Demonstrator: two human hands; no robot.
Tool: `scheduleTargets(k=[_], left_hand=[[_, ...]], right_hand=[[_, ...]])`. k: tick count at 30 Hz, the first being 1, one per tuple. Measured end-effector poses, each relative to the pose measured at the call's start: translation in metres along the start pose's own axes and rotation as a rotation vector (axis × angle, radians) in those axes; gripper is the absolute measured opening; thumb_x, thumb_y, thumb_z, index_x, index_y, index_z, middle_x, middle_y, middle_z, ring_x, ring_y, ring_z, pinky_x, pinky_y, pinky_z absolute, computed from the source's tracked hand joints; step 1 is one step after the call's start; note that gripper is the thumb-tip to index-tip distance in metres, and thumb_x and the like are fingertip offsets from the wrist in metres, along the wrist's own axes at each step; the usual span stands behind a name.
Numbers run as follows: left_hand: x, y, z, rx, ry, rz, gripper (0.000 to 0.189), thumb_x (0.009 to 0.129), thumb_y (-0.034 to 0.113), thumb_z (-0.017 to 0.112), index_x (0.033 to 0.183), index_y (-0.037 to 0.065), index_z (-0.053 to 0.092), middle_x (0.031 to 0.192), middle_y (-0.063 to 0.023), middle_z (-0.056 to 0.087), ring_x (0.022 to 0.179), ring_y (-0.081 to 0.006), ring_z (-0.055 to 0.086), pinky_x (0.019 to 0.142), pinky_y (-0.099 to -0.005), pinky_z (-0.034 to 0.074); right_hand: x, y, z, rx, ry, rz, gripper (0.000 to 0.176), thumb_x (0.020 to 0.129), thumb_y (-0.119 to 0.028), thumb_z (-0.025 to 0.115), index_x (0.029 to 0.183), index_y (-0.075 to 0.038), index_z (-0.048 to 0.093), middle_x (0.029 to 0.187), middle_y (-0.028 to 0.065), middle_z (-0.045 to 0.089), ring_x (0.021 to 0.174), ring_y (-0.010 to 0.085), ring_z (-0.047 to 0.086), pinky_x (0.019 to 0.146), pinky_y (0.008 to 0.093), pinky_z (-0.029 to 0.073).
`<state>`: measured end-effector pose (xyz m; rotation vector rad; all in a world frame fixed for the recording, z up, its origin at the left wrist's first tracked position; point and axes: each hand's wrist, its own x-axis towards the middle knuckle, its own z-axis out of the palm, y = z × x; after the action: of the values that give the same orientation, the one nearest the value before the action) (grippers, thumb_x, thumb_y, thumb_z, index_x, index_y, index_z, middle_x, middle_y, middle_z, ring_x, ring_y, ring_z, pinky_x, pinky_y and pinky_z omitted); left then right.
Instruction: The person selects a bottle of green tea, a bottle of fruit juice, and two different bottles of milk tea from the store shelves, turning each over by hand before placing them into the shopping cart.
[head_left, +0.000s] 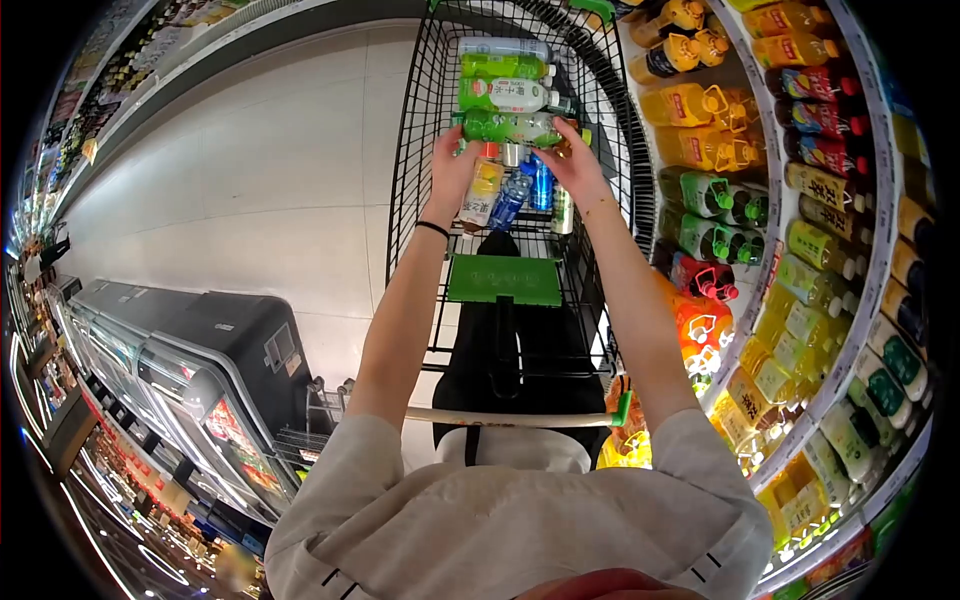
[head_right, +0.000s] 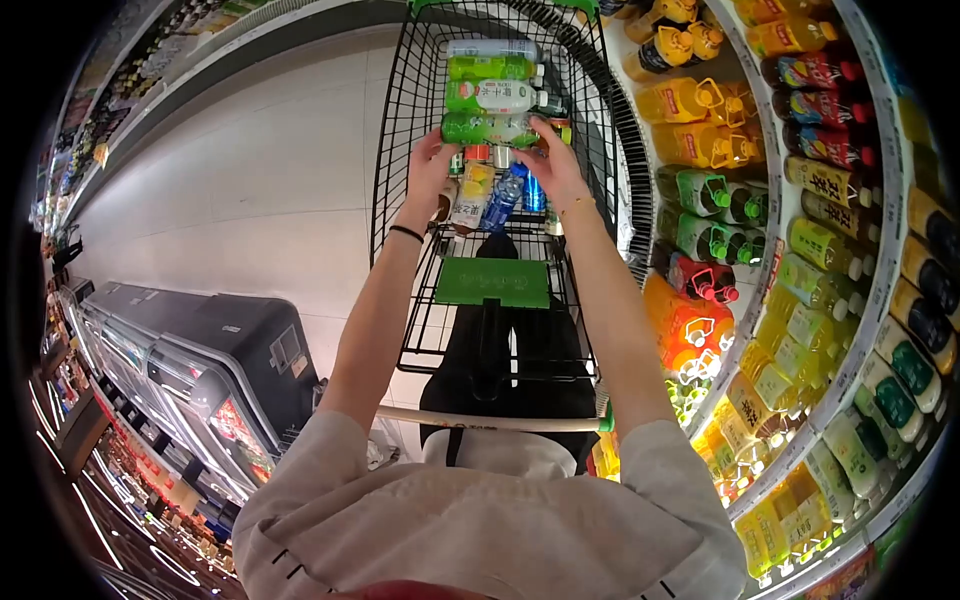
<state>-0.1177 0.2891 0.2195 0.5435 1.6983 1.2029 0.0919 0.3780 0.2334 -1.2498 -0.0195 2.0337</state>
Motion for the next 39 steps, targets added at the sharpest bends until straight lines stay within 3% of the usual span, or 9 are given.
scheduleTargets(k=[6,10,12,14,20,23,29,34,39], left_hand=[[0.074,-0.047,0.001,0.165,-0.009,-0.067,0.064,0.081,0.028,0.073,0.135,-0.004,0.06,0.132,-0.0195,0.059,0.116,-0.0297,0.059,0.099,-0.0376,0.049],[0.095,-0.085,-0.003,0.163,-0.028,-0.152,0.066,0.08,0.027,0.073,0.136,-0.005,0.059,0.131,-0.0198,0.057,0.115,-0.0316,0.06,0.1,-0.0382,0.049],[0.103,-0.107,-0.004,0.163,-0.062,-0.208,0.069,0.079,0.026,0.073,0.138,-0.007,0.057,0.132,-0.0195,0.054,0.119,-0.033,0.059,0.102,-0.0385,0.048],[0.112,-0.126,-0.009,0.17,-0.1,-0.232,0.072,0.078,0.025,0.073,0.14,-0.007,0.055,0.135,-0.0199,0.051,0.123,-0.0334,0.057,0.104,-0.0386,0.046],[0.111,-0.119,-0.003,0.087,-0.101,-0.266,0.08,0.074,0.02,0.073,0.144,-0.01,0.048,0.145,-0.0199,0.041,0.133,-0.0328,0.048,0.109,-0.039,0.041],[0.107,-0.116,0.004,0.027,-0.033,-0.308,0.081,0.075,0.015,0.07,0.148,-0.01,0.044,0.144,-0.0189,0.04,0.131,-0.0279,0.048,0.107,-0.0356,0.042],[0.092,-0.088,0.016,-0.084,-0.051,-0.288,0.084,0.078,0.013,0.068,0.153,-0.009,0.035,0.143,-0.0185,0.042,0.13,-0.0285,0.048,0.106,-0.0364,0.043],[0.105,-0.142,0.016,-0.092,-0.045,-0.127,0.086,0.081,0.014,0.07,0.154,-0.007,0.03,0.145,-0.0203,0.041,0.129,-0.0304,0.048,0.105,-0.0391,0.046],[0.084,-0.118,0.017,0.145,0.013,-0.084,0.081,0.083,0.009,0.07,0.153,-0.004,0.032,0.145,-0.0198,0.036,0.13,-0.0323,0.05,0.105,-0.0383,0.048]], right_hand=[[0.073,0.008,-0.005,0.047,0.065,0.074,0.053,0.088,-0.017,0.081,0.13,0.0,0.054,0.129,0.018,0.051,0.123,0.0327,0.054,0.109,0.0471,0.052],[0.111,0.032,-0.031,0.068,0.076,0.117,0.055,0.087,-0.017,0.082,0.131,0.0,0.055,0.13,0.0168,0.053,0.118,0.0334,0.058,0.11,0.0468,0.051],[0.131,0.044,-0.045,0.043,0.083,0.139,0.054,0.085,-0.02,0.084,0.129,-0.002,0.057,0.129,0.0169,0.055,0.115,0.0323,0.059,0.106,0.0432,0.053],[0.141,0.054,-0.059,-0.096,0.149,0.217,0.053,0.088,-0.026,0.082,0.134,-0.013,0.058,0.131,0.0085,0.055,0.116,0.0268,0.058,0.104,0.0368,0.051],[0.167,0.068,-0.082,-0.118,0.155,0.194,0.047,0.087,-0.029,0.083,0.127,-0.015,0.065,0.116,0.0046,0.056,0.104,0.0186,0.054,0.096,0.0327,0.049],[0.168,0.069,-0.08,-0.138,0.177,0.146,0.05,0.084,-0.027,0.087,0.122,-0.006,0.063,0.112,0.0092,0.062,0.107,0.0207,0.059,0.098,0.0291,0.052],[0.178,0.076,-0.086,-0.15,0.216,0.124,0.047,0.088,-0.026,0.083,0.124,-0.005,0.062,0.12,0.0087,0.061,0.11,0.0203,0.06,0.102,0.0315,0.053],[0.182,0.087,-0.096,-0.172,0.185,0.053,0.046,0.091,-0.03,0.081,0.123,-0.003,0.062,0.119,0.0106,0.064,0.108,0.023,0.064,0.099,0.0327,0.056],[0.169,0.09,-0.098,-0.15,0.168,0.03,0.043,0.092,-0.028,0.079,0.123,-0.002,0.062,0.118,0.0079,0.065,0.108,0.0187,0.063,0.101,0.0309,0.053]])
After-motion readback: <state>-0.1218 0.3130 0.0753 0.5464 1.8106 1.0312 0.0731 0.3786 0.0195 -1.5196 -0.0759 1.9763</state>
